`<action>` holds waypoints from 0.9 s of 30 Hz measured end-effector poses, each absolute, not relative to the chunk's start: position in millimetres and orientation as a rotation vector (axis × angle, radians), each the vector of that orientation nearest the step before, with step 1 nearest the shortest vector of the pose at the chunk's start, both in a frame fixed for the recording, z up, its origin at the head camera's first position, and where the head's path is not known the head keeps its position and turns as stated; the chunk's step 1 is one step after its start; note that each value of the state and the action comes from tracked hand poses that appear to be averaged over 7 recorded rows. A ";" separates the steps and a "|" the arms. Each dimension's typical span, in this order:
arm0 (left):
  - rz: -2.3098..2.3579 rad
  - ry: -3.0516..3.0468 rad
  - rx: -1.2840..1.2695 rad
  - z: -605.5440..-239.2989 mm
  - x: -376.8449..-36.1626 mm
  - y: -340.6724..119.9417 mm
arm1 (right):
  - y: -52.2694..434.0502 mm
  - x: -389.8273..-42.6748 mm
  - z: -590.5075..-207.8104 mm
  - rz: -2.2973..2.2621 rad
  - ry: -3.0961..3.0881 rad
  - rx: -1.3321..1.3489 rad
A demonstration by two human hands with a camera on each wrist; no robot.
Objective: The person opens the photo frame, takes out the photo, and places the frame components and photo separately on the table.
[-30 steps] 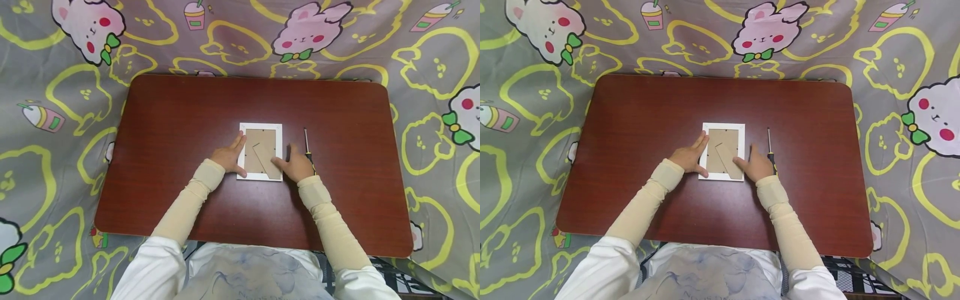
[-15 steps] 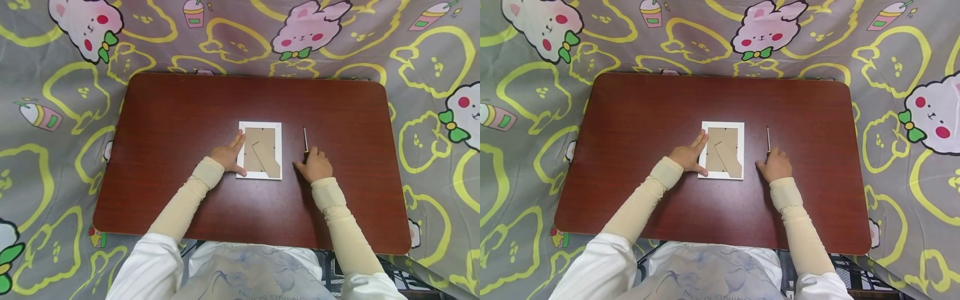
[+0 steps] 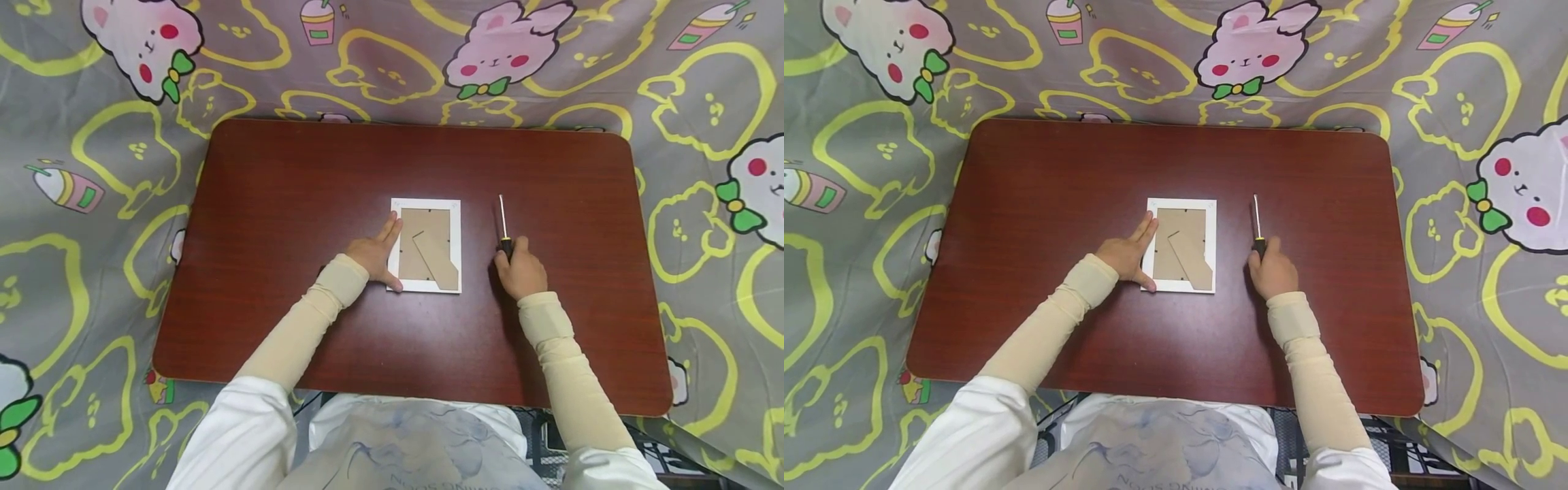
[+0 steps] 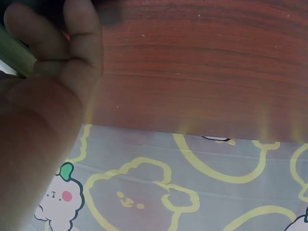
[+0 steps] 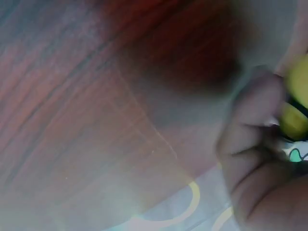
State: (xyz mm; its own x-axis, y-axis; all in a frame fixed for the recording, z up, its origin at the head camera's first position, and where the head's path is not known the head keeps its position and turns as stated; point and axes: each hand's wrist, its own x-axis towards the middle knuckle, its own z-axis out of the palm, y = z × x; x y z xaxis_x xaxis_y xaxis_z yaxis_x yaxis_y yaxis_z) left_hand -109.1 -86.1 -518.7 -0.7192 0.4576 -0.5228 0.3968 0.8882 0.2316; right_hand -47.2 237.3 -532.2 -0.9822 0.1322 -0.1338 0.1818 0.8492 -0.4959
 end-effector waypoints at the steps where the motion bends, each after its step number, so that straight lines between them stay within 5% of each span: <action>1: 0.133 2.464 0.616 -519.8 -109.5 -86.5 | 237.0 -47.6 -531.2 -0.825 2.931 0.220; 17: 0.119 2.477 0.638 -519.4 -108.8 -87.6 | 211.9 -49.8 -506.8 -0.876 2.710 -0.550; 27: 0.147 2.484 0.635 -514.3 -107.4 -88.3 | 211.1 -58.5 -499.0 -0.812 2.690 -0.684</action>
